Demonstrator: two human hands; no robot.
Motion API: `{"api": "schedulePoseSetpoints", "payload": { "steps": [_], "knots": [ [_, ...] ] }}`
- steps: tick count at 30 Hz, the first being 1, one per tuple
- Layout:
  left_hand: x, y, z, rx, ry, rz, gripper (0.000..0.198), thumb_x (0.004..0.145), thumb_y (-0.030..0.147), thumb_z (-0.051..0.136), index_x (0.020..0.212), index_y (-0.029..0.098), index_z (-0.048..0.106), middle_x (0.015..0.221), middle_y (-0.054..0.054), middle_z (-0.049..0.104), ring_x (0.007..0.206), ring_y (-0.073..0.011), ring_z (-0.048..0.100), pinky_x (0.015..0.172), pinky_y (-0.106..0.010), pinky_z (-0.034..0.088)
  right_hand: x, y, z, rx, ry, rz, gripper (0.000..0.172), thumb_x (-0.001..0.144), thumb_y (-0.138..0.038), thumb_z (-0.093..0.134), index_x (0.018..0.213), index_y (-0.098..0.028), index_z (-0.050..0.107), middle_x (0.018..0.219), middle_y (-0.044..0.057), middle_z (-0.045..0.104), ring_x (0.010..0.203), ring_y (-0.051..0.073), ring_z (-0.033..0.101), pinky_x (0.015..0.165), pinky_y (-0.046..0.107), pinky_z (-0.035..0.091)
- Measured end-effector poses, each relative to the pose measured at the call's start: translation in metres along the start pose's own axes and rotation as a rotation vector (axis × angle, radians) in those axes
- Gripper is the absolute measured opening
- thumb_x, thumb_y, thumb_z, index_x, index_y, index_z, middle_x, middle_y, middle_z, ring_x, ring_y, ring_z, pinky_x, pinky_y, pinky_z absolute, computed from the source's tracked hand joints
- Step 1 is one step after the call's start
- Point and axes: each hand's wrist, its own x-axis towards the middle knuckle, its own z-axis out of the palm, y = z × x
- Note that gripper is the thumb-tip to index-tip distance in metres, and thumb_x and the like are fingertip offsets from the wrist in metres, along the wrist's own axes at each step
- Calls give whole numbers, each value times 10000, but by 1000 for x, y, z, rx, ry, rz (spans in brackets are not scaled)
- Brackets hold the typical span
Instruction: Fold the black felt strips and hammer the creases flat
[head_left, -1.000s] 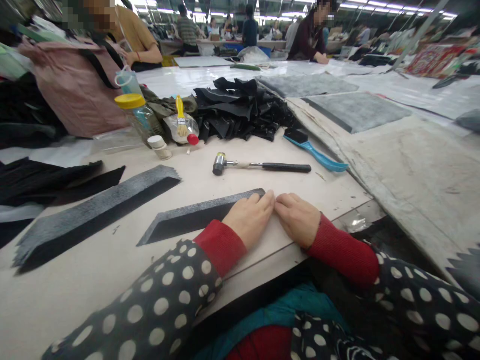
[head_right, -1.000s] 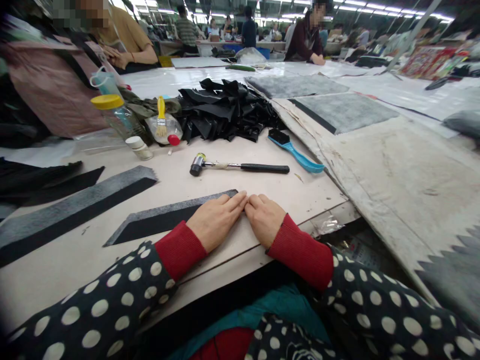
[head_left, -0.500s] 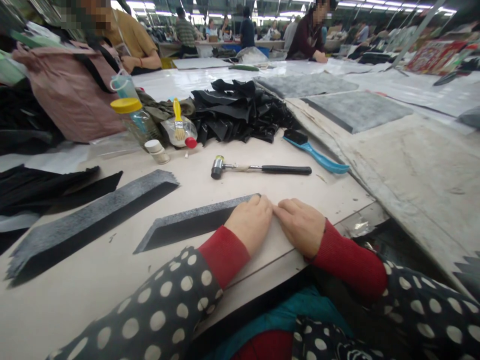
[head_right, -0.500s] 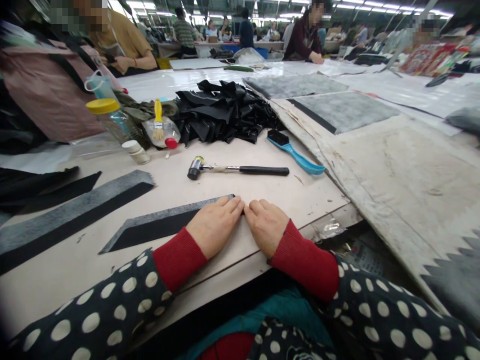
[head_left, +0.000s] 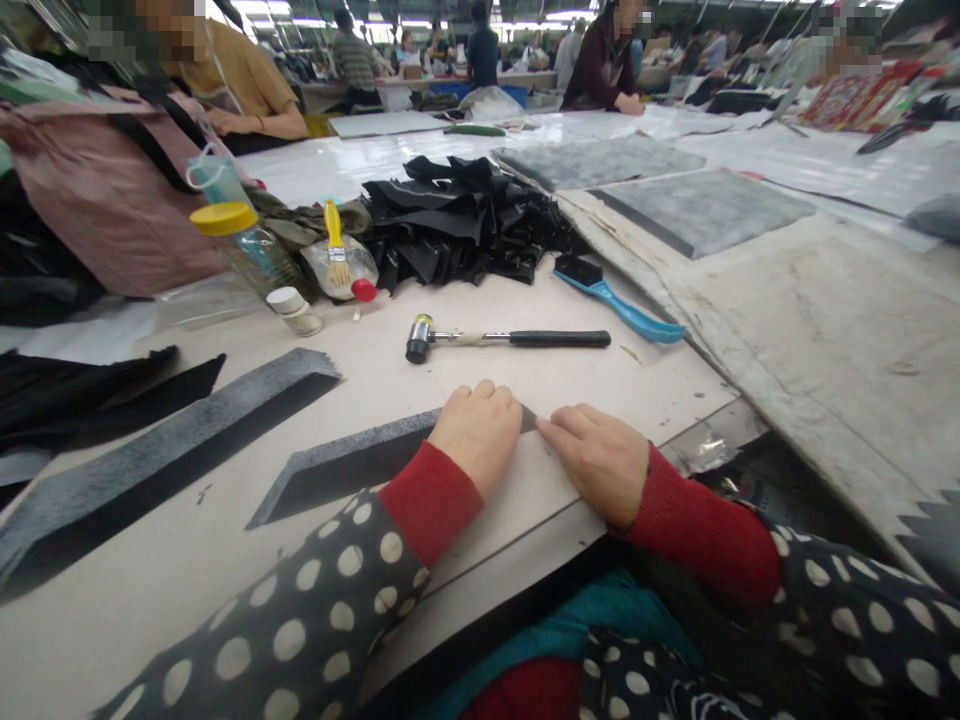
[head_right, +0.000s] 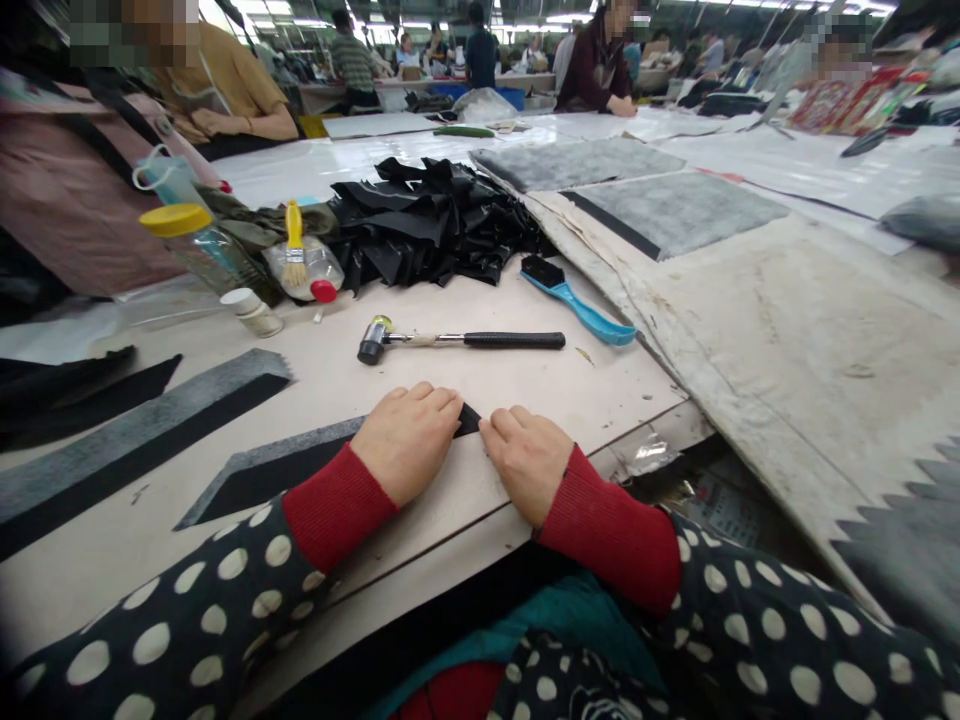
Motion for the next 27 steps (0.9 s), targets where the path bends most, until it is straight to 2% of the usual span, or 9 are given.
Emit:
{"api": "schedulePoseSetpoints", "payload": {
  "steps": [3, 6, 10, 13, 17, 20, 23, 27],
  "knots": [
    [1, -8, -1, -12, 11, 5, 185, 828, 241, 419, 846, 138, 571, 883, -78, 578, 877, -245, 496, 704, -376, 425, -1, 3, 0, 33, -34, -3, 214, 793, -91, 427, 886, -117, 617, 770, 83, 560, 711, 191, 475, 635, 307, 404],
    [-1, -20, 4, -76, 53, 19, 212, 812, 314, 454, 903, 161, 569, 971, -65, 558, 903, -232, 482, 744, -372, 420, 1, 16, -4, 166, -103, -19, 265, 764, -81, 430, 944, -123, 621, 835, 85, 573, 775, 185, 509, 695, 297, 424],
    [-6, -32, 21, -220, 158, -46, 274, 780, 401, 492, 949, 190, 535, 1121, -51, 494, 981, -224, 458, 806, -378, 405, 17, 42, -22, 408, -337, -48, 296, 801, -149, 405, 996, -148, 628, 895, 75, 606, 795, 151, 559, 754, 264, 432],
    [-9, -35, 33, -302, 226, -129, 390, 755, 460, 506, 1050, 206, 484, 1194, -56, 451, 1052, -235, 431, 832, -403, 395, 41, 49, -33, 474, -494, 122, 285, 813, -202, 426, 1020, -166, 618, 841, 49, 644, 763, 143, 581, 728, 258, 445],
    [-12, -35, 37, -341, 253, -179, 476, 731, 473, 526, 1113, 201, 449, 1177, -64, 466, 1077, -230, 415, 869, -397, 372, 74, 41, -23, 744, -606, 414, 233, 820, -196, 425, 971, -131, 590, 726, 36, 636, 577, 99, 564, 515, 204, 446],
    [-13, -35, 37, -338, 255, -184, 460, 739, 475, 514, 1101, 196, 460, 1174, -61, 472, 1081, -226, 410, 879, -397, 360, 87, 38, -7, 949, -661, 512, 143, 805, -239, 474, 848, -135, 562, 610, 2, 580, 444, 79, 504, 391, 195, 372],
    [-14, -36, 37, -331, 250, -180, 451, 748, 484, 501, 1093, 197, 468, 1174, -60, 473, 1078, -225, 407, 878, -396, 356, 90, 40, 5, 1056, -668, 497, 172, 745, -327, 563, 769, -158, 540, 493, -51, 488, 369, 57, 409, 355, 190, 298],
    [-14, -35, 37, -335, 257, -179, 424, 740, 479, 520, 1068, 211, 489, 1121, -48, 503, 1047, -221, 422, 858, -390, 365, 89, 42, 12, 1041, -534, 394, 241, 647, -367, 641, 713, -153, 552, 530, -47, 495, 463, 60, 422, 431, 192, 325]
  ]
}}
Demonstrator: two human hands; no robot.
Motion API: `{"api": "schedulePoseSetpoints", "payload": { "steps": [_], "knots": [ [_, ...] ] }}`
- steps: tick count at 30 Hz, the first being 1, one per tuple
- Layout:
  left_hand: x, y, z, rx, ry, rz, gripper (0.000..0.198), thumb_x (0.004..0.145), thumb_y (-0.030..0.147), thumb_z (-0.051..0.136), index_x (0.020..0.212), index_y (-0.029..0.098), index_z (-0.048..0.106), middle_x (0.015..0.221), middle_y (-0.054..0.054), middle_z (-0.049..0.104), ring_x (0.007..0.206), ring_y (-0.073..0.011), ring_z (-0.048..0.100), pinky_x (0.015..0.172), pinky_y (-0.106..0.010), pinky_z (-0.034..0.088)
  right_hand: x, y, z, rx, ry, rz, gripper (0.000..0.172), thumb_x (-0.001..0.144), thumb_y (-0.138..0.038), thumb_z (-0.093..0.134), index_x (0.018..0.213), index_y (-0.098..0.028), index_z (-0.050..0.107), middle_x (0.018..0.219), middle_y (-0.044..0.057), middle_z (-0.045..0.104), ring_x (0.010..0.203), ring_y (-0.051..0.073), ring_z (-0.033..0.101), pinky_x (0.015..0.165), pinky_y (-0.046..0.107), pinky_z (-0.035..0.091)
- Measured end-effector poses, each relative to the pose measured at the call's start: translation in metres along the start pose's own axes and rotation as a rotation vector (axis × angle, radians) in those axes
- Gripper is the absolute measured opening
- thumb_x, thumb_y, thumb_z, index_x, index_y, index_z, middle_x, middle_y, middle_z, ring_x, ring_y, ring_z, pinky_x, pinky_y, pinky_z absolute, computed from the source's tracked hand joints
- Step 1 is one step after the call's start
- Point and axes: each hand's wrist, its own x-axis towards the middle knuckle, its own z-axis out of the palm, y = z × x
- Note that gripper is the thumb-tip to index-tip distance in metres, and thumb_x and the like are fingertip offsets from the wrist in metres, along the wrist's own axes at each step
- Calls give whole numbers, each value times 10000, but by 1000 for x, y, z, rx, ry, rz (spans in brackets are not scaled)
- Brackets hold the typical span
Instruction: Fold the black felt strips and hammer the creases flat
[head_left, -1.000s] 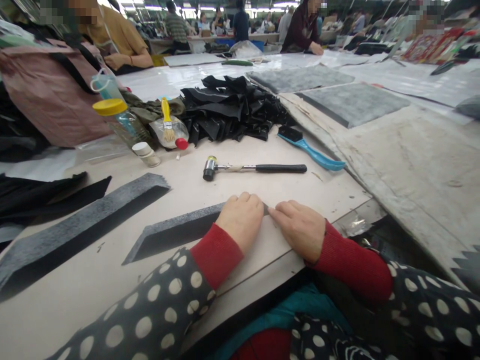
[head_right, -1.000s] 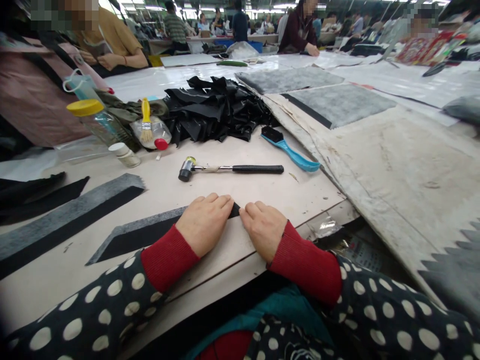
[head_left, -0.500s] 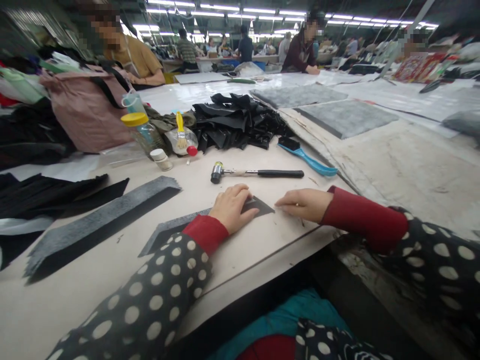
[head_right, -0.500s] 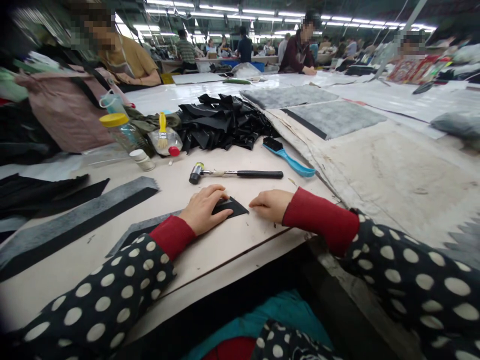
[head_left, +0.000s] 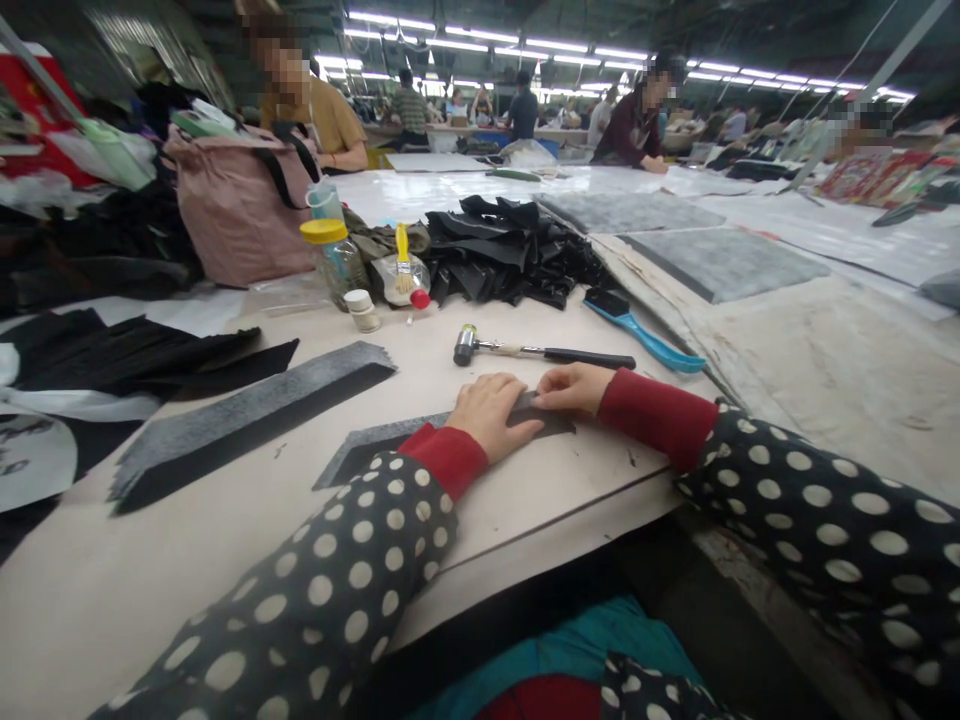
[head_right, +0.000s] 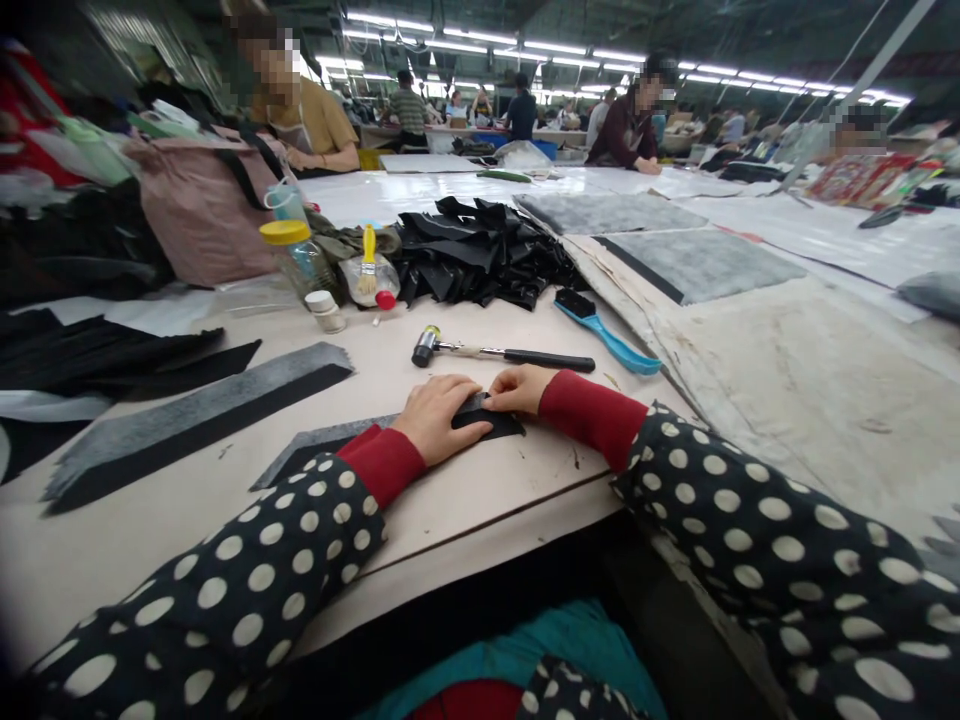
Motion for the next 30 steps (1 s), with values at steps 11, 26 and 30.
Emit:
{"api": "schedulePoseSetpoints", "payload": {
  "steps": [11, 26, 30],
  "knots": [
    [12, -11, -4, -115, 13, -72, 196, 801, 225, 438, 927, 198, 586, 927, -32, 582, 898, -175, 509, 808, -326, 404, -3, 23, -10, -269, 243, -283, 198, 694, -307, 550, 776, -135, 603, 673, 1, 546, 626, 114, 483, 599, 251, 396],
    [15, -12, 0, -158, 31, -57, 210, 765, 165, 474, 899, 232, 622, 921, -7, 589, 895, -165, 510, 821, -315, 408, 1, 32, -6, -452, 285, -673, 190, 741, -141, 495, 884, -158, 621, 839, 46, 561, 769, 132, 526, 691, 270, 443],
    [14, -12, 0, -96, 20, -4, 207, 799, 190, 454, 910, 233, 623, 932, -15, 579, 884, -160, 507, 810, -305, 404, 1, 36, -5, -550, 332, -797, 208, 792, -169, 454, 906, -149, 628, 875, 72, 567, 804, 136, 527, 735, 273, 442]
  ]
}}
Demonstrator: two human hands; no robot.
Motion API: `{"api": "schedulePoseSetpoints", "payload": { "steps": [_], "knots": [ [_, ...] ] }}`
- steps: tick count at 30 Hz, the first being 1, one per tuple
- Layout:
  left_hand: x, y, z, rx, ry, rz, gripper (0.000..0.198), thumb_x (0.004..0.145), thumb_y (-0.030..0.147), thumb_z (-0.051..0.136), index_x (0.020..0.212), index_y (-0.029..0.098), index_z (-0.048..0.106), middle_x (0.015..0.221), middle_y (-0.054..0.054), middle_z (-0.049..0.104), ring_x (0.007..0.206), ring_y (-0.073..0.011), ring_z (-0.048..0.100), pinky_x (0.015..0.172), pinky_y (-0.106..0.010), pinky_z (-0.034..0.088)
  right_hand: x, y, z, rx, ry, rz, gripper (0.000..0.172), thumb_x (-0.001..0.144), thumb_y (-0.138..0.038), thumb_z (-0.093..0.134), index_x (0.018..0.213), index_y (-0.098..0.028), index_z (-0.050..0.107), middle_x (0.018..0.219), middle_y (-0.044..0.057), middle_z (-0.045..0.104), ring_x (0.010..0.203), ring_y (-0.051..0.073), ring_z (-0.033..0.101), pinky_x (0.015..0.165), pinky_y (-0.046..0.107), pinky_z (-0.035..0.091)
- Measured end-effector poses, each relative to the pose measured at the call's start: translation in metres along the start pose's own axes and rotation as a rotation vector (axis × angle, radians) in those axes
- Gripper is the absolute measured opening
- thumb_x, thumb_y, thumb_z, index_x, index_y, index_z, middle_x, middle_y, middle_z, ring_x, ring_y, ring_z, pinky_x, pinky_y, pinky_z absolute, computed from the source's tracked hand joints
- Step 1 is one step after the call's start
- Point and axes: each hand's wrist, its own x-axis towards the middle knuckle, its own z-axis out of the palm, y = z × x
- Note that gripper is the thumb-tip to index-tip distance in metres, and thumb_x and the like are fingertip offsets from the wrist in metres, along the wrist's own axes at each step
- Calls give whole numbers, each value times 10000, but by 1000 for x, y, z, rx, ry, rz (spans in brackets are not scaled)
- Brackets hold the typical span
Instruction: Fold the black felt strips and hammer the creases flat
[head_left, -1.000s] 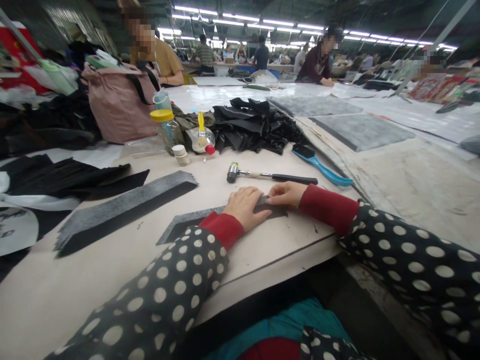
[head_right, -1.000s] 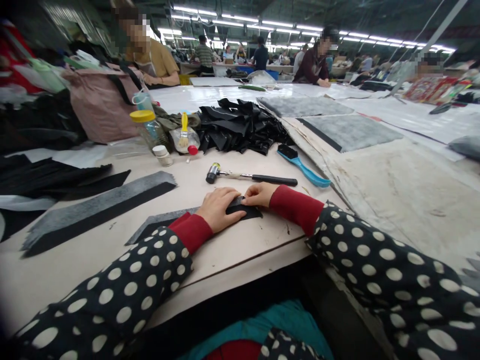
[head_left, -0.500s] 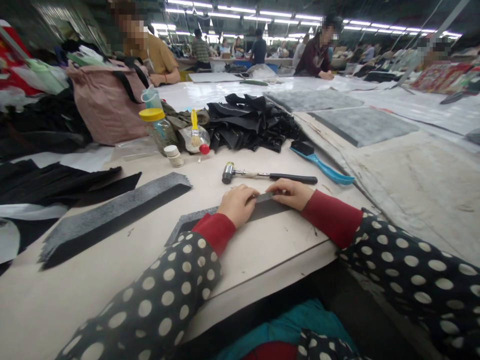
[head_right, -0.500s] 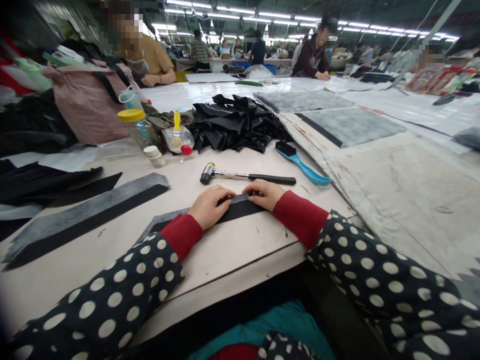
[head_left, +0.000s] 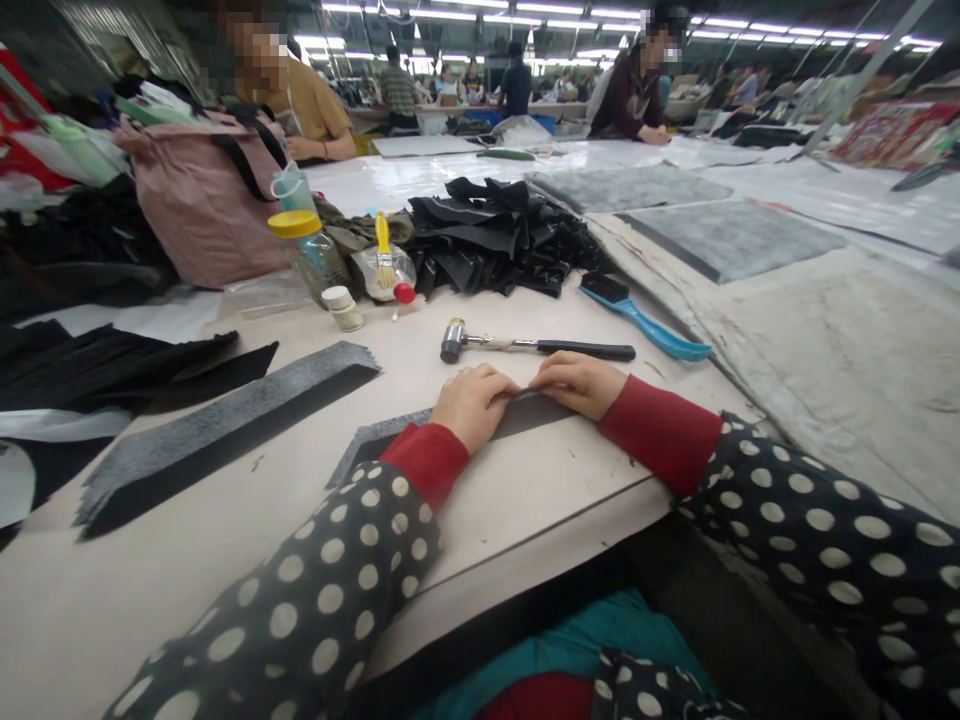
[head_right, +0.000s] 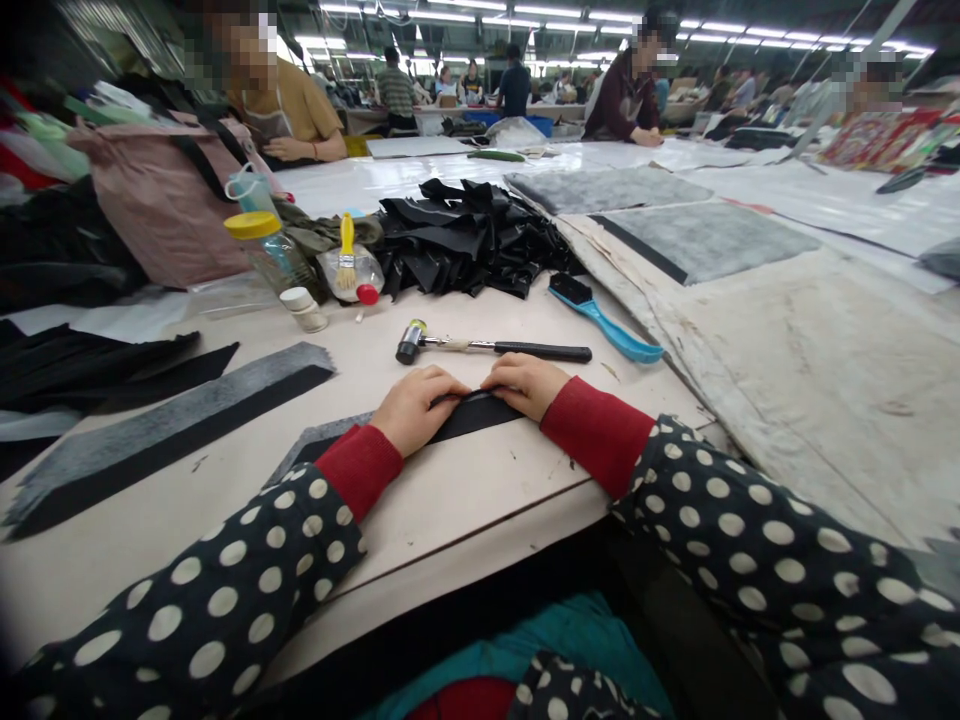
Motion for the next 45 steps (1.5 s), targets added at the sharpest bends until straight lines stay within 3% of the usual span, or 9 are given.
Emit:
{"api": "schedulePoseSetpoints", "payload": {
  "steps": [7, 11, 18, 24, 29, 32, 37, 42, 45],
  "knots": [
    [-2, 7, -10, 296, -113, 148, 251, 843, 173, 384, 960, 244, 594, 958, -36, 561, 863, -175, 485, 742, -322, 379, 1, -18, -5, -339, -144, -98, 269, 823, -136, 375, 935, -131, 620, 945, 107, 570, 858, 167, 483, 782, 307, 413],
    [-3, 11, -17, 384, -153, 205, 259, 844, 162, 369, 978, 238, 576, 973, -44, 557, 912, -198, 471, 746, -347, 368, 8, -31, -4, -447, -213, -80, 242, 815, -132, 391, 816, -104, 631, 886, 115, 578, 843, 183, 466, 772, 317, 395],
    [-4, 6, -12, 293, -129, 161, 271, 837, 161, 377, 996, 250, 577, 986, -35, 549, 881, -182, 489, 751, -332, 408, 7, -45, 7, -415, -119, 72, 245, 837, -200, 414, 888, -126, 641, 837, 82, 603, 813, 170, 484, 777, 301, 371],
    [-5, -15, -13, -5, -64, 87, 226, 793, 130, 437, 920, 180, 617, 907, -34, 577, 884, -139, 527, 840, -275, 418, 17, -69, 1, -563, -253, 207, 315, 850, -292, 410, 771, -101, 647, 803, 105, 600, 823, 203, 495, 754, 321, 359],
    [-15, -27, -18, -117, 11, 11, 247, 747, 76, 437, 871, 162, 633, 850, -21, 590, 839, -127, 549, 823, -256, 432, 24, -67, 6, -525, -251, 258, 271, 838, -272, 432, 830, -99, 640, 815, 112, 592, 803, 184, 500, 776, 310, 346],
    [-16, -30, -15, -105, 20, 38, 241, 729, 69, 446, 847, 157, 637, 827, -22, 587, 825, -133, 545, 806, -257, 433, 27, -62, 12, -390, -232, 295, 234, 794, -183, 462, 957, -116, 616, 883, 102, 589, 838, 178, 503, 791, 296, 348],
    [-16, -29, -13, 48, 12, 131, 238, 745, 88, 428, 874, 163, 614, 847, -39, 568, 834, -155, 519, 787, -279, 429, 33, -62, 18, -239, -231, 280, 341, 720, -52, 423, 1006, -113, 597, 946, 96, 570, 907, 170, 491, 836, 272, 342],
    [-17, -23, -22, 300, -96, 326, 214, 785, 122, 403, 876, 154, 595, 900, -71, 558, 836, -193, 488, 765, -327, 422, 38, -83, 20, -440, -330, 273, 273, 770, -72, 377, 889, -100, 622, 876, 119, 569, 851, 216, 494, 765, 312, 365],
    [-17, -27, -23, 256, -118, 313, 232, 803, 118, 390, 890, 162, 601, 916, -69, 556, 843, -182, 488, 774, -316, 419, 42, -97, 22, -534, -344, 285, 264, 824, -172, 373, 871, -88, 619, 853, 142, 567, 843, 242, 498, 716, 327, 375]
  ]
}}
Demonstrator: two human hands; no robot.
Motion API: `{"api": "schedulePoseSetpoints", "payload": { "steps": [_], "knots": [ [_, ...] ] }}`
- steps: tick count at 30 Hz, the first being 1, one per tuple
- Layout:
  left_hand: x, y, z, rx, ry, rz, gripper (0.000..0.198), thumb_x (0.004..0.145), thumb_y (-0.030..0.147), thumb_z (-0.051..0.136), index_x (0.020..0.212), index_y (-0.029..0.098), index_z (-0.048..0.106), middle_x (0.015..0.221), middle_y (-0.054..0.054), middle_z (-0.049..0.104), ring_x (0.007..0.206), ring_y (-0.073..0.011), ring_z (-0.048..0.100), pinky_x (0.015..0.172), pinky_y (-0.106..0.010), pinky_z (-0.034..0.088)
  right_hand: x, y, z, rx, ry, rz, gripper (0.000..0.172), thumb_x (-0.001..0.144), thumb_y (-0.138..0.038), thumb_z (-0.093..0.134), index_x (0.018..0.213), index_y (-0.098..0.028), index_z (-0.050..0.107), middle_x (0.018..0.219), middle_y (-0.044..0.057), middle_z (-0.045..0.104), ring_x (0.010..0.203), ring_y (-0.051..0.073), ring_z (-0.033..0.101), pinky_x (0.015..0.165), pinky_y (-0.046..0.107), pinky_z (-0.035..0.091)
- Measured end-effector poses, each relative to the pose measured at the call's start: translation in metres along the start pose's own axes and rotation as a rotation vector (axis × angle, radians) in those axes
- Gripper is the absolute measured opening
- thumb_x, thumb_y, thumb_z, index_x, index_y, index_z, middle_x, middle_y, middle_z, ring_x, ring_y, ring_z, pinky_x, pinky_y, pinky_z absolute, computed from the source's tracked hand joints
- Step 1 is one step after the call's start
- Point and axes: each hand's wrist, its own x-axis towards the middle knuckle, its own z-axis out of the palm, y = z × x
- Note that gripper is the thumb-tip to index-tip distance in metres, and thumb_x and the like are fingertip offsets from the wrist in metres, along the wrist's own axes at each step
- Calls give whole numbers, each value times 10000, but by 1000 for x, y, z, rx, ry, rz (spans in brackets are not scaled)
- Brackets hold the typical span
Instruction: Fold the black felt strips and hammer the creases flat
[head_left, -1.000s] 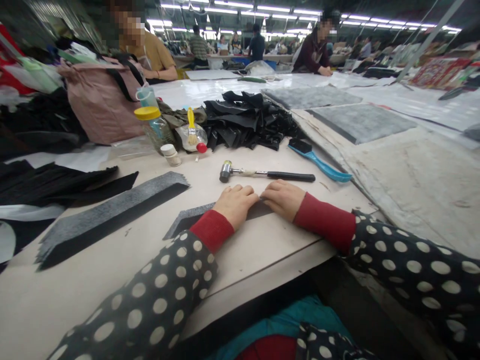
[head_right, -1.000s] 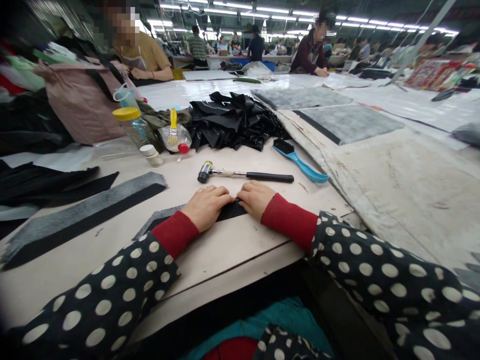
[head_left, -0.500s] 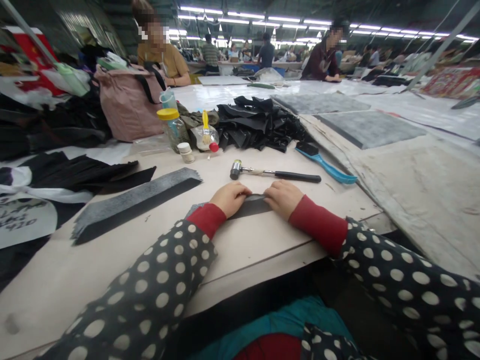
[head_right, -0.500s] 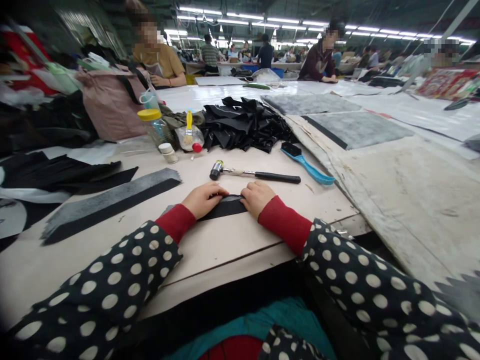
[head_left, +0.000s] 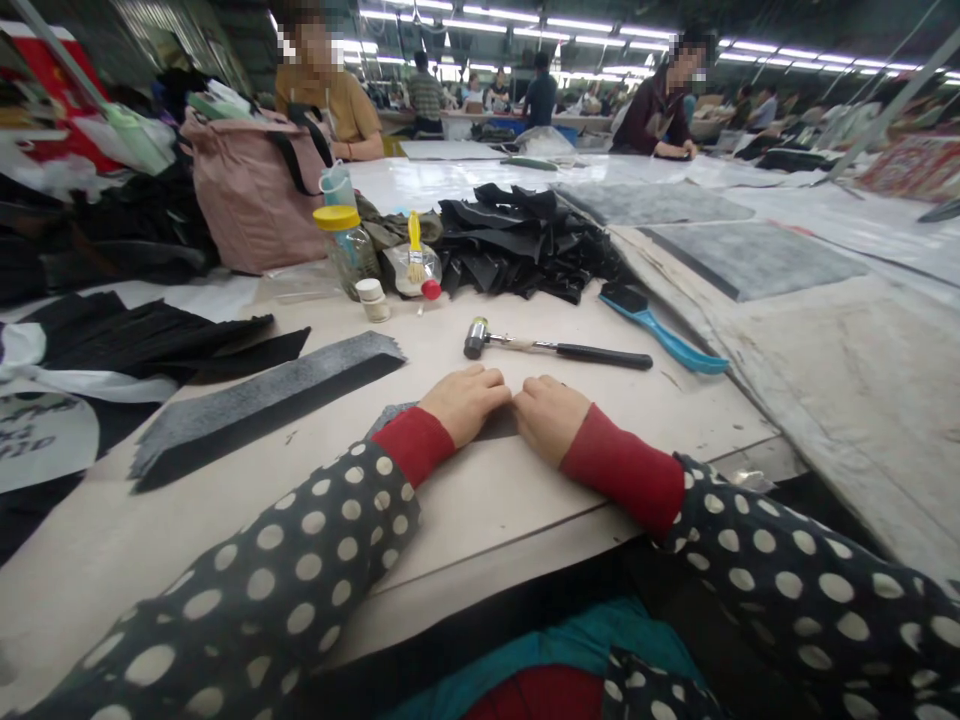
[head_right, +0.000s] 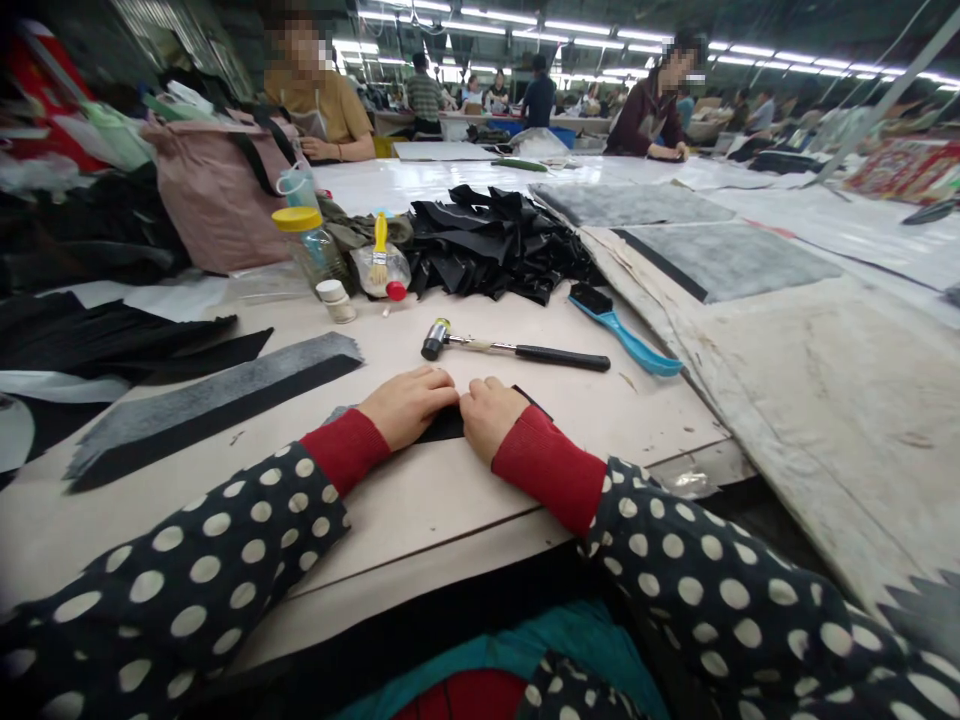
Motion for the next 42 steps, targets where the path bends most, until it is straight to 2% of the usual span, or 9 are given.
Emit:
{"api": "schedulePoseSetpoints", "payload": {
  "steps": [3, 7, 13, 18, 24, 29, 35, 39, 42],
  "knots": [
    [-5, -11, 3, -202, 36, -90, 237, 810, 134, 414, 931, 176, 613, 896, -51, 557, 859, -156, 505, 801, -284, 417, 0, -6, -2, -4, -4, 54, 310, 852, -287, 380, 875, -93, 621, 856, 146, 570, 855, 244, 500, 698, 318, 380],
    [-18, -24, 2, -428, 43, -219, 219, 784, 160, 470, 940, 166, 623, 875, -32, 567, 816, -133, 536, 798, -266, 426, 0, -3, 0, 8, 41, 93, 321, 860, -328, 379, 870, -109, 614, 863, 132, 566, 863, 236, 494, 722, 313, 373],
    [-26, -20, -5, -474, 62, -324, 225, 722, 109, 487, 887, 151, 634, 856, -25, 579, 794, -135, 544, 774, -269, 435, 5, -1, 4, 140, 46, 63, 235, 831, -243, 432, 941, -122, 601, 908, 103, 557, 870, 210, 483, 798, 302, 347],
    [-24, -15, -2, -394, 96, -261, 245, 675, 48, 463, 825, 142, 633, 811, -26, 576, 792, -142, 535, 768, -267, 434, 14, -6, 5, 245, 26, 2, 296, 762, -81, 421, 995, -142, 595, 947, 85, 552, 887, 182, 483, 801, 270, 343],
    [-27, -16, -1, -306, 80, -147, 262, 714, 47, 425, 838, 153, 630, 863, -43, 576, 851, -161, 519, 807, -291, 416, 14, -21, -1, 39, -2, -51, 249, 808, -138, 379, 865, -88, 617, 871, 140, 552, 857, 245, 486, 736, 318, 356],
    [-42, -33, -9, -477, 44, -224, 221, 753, 124, 467, 900, 156, 628, 873, -30, 593, 854, -137, 541, 828, -263, 414, 13, -25, -6, 33, 6, -5, 284, 855, -248, 369, 858, -106, 616, 867, 134, 555, 858, 236, 491, 727, 309, 358],
    [-60, -38, -13, -487, 84, -325, 214, 734, 135, 476, 889, 154, 623, 856, -20, 588, 810, -132, 540, 784, -260, 423, 18, -22, -1, 144, 38, -9, 246, 830, -179, 396, 944, -110, 603, 914, 115, 556, 873, 211, 478, 800, 302, 342],
    [-58, -34, -11, -427, 86, -300, 230, 700, 91, 465, 858, 161, 617, 824, -13, 571, 782, -128, 530, 750, -252, 426, 27, -21, 3, 292, 37, -79, 355, 735, -58, 415, 1042, -123, 581, 967, 93, 551, 903, 181, 474, 823, 274, 342],
    [-57, -30, -11, -311, 91, -220, 252, 693, 66, 439, 847, 166, 612, 834, -23, 568, 807, -142, 515, 777, -269, 411, 31, -24, 4, 326, 24, -135, 385, 706, -27, 418, 1039, -131, 581, 980, 84, 547, 919, 172, 469, 833, 262, 340]
  ]
}}
